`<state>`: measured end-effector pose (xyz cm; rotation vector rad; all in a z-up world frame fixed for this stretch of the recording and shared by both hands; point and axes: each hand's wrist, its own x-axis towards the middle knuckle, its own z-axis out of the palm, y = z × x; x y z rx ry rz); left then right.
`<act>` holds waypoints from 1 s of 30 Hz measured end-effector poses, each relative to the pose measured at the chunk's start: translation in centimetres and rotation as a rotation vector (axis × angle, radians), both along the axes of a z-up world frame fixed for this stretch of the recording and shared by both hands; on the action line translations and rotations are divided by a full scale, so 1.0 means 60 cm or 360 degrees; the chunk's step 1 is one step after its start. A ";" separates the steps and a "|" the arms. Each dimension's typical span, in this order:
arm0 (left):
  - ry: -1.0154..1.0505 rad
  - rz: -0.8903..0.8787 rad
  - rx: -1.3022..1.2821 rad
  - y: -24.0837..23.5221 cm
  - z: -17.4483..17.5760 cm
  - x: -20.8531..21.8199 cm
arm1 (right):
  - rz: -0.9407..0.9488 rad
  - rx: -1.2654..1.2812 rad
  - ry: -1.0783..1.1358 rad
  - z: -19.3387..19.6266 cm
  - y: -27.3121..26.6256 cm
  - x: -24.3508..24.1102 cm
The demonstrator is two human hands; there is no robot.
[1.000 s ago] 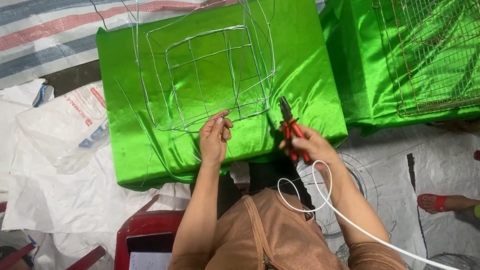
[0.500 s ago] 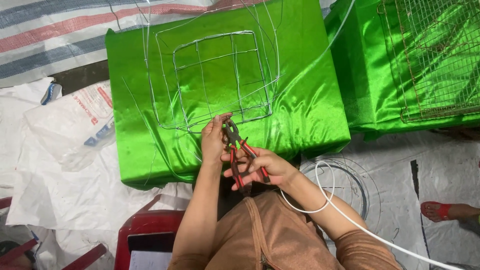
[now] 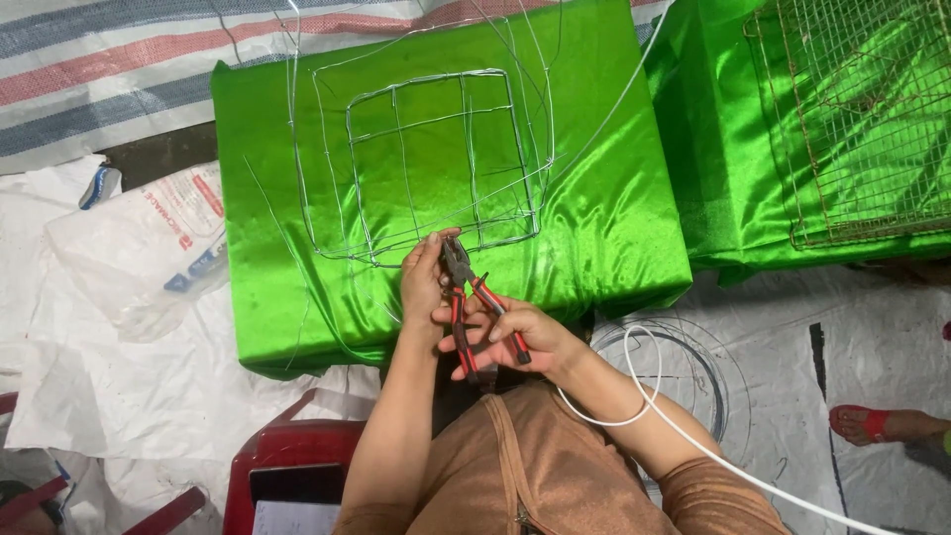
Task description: Assembling a wire frame by bending and cutting metal wires with pliers on a workspace.
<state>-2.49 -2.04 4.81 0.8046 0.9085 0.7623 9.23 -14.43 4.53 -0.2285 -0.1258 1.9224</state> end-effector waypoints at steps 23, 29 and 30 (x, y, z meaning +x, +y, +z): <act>-0.0018 0.0147 0.0138 -0.009 0.007 0.011 | -0.0083 -0.0080 0.0078 0.000 0.007 -0.027; -0.0079 0.0191 0.0242 0.003 -0.057 0.014 | -0.0111 -0.0074 -0.0072 0.020 0.011 -0.026; -0.0106 0.0209 0.0230 0.002 -0.061 0.013 | -0.0108 -0.0069 -0.0093 0.027 0.011 -0.025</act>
